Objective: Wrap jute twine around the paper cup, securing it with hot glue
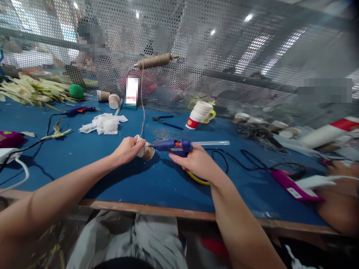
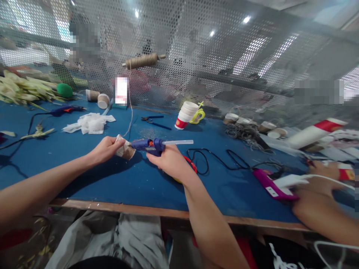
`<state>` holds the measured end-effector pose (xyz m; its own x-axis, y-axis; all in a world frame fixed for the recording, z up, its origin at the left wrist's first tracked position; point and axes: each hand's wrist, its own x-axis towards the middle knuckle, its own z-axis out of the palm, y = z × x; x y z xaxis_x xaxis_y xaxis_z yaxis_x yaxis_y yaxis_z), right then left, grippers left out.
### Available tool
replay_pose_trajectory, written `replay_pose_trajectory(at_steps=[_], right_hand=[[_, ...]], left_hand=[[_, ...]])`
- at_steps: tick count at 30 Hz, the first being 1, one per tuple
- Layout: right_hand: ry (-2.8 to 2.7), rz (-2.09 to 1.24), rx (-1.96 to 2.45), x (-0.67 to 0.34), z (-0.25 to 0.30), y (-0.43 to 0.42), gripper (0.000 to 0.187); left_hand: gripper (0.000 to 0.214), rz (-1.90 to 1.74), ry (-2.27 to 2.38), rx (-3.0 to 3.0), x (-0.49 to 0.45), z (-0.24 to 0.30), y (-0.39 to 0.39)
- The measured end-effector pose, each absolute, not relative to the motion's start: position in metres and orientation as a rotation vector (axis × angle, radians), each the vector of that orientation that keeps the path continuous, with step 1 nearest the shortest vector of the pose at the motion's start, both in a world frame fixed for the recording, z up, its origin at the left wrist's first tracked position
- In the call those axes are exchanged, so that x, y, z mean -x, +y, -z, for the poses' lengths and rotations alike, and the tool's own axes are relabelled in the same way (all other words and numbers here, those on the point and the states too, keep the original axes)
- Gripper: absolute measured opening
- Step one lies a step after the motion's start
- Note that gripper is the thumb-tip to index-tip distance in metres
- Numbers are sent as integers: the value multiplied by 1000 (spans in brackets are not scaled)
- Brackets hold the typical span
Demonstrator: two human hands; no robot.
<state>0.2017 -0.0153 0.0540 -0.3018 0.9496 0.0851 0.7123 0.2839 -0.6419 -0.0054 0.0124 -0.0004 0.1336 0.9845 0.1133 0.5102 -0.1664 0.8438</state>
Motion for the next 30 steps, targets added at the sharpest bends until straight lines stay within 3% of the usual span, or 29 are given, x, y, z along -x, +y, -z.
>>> replay_pose_trajectory(at_steps=[30], right_hand=[[-2254, -535, 1443, -196, -59, -24, 21]], left_hand=[[38, -950, 1428, -1683, 6, 3, 17]])
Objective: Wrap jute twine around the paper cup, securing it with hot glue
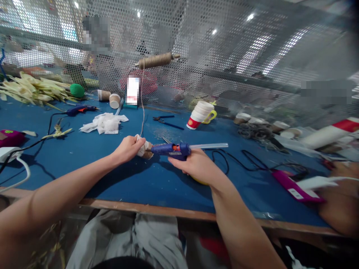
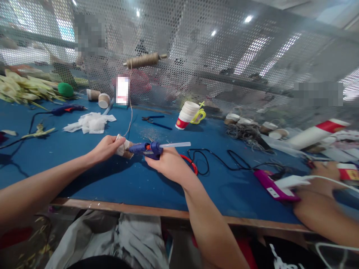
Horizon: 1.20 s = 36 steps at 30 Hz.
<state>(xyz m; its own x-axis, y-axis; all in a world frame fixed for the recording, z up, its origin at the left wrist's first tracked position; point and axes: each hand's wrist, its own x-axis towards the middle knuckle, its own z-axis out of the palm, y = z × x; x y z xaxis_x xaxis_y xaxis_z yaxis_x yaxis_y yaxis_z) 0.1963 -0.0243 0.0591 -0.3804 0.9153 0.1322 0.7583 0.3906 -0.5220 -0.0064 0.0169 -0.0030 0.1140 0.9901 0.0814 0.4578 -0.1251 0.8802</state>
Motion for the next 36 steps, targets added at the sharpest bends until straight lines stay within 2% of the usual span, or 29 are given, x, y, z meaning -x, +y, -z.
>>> replay_pose_trajectory(at_steps=[8, 16, 36], right_hand=[[-2250, -537, 1454, -196, -58, -25, 20], [-2071, -731, 1541, -199, -57, -17, 21], [-2037, -746, 1566, -191, -57, -7, 24]], left_hand=[[39, -933, 1453, -1691, 6, 2, 16], [39, -948, 1465, -1728, 5, 2, 14], [40, -943, 1471, -1830, 4, 1, 11]])
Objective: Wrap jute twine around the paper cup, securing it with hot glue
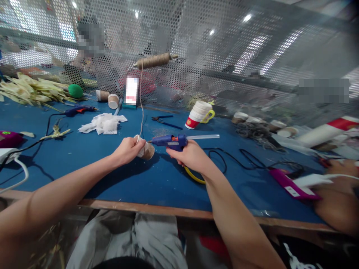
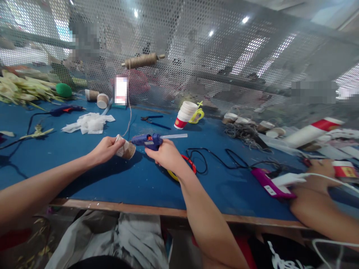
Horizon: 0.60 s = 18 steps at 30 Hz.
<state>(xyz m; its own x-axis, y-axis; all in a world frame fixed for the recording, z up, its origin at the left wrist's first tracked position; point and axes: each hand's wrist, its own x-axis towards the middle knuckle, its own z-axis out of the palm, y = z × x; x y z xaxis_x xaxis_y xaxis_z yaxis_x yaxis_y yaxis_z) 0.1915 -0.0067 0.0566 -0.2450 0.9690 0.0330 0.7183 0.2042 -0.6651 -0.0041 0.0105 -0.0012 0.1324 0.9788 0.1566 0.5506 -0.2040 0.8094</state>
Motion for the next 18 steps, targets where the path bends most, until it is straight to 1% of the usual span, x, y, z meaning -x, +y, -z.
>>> replay_pose_trajectory(at_steps=[10, 18], right_hand=[[-2024, -762, 1569, -194, -59, -11, 22], [-2050, -743, 1571, -197, -57, -15, 24]], left_hand=[[40, -925, 1485, -1849, 5, 1, 11], [40, -914, 1494, -1795, 5, 2, 14]])
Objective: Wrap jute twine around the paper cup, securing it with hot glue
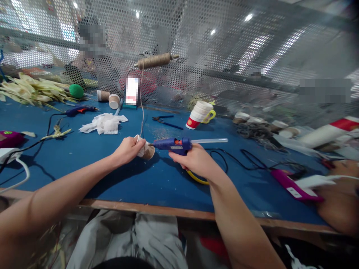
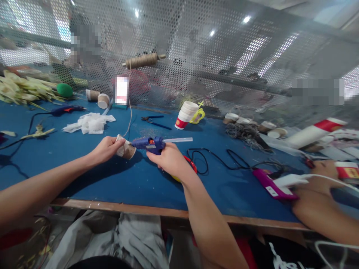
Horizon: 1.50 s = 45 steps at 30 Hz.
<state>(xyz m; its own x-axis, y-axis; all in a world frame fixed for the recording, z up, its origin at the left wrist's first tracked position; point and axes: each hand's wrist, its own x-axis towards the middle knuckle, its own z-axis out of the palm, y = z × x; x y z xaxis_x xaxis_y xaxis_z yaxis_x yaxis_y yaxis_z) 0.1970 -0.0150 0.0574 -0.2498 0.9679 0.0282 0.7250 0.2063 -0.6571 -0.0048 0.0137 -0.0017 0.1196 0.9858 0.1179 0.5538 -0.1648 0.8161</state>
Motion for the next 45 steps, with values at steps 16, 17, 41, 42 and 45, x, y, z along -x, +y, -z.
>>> replay_pose_trajectory(at_steps=[16, 17, 41, 42, 45], right_hand=[[-2263, -565, 1415, -195, -58, -23, 25], [-2266, -557, 1413, -195, -58, -23, 25], [-2069, -671, 1503, -192, -51, -5, 23], [-2072, -676, 1500, -191, -51, -4, 23], [-2046, -724, 1510, -189, -51, -2, 23]], left_hand=[[37, -994, 1385, -1662, 6, 4, 17], [37, -994, 1385, -1661, 6, 5, 17], [39, -970, 1459, -1764, 4, 1, 11], [39, -969, 1457, -1764, 4, 1, 11], [40, -960, 1473, -1761, 4, 1, 11]])
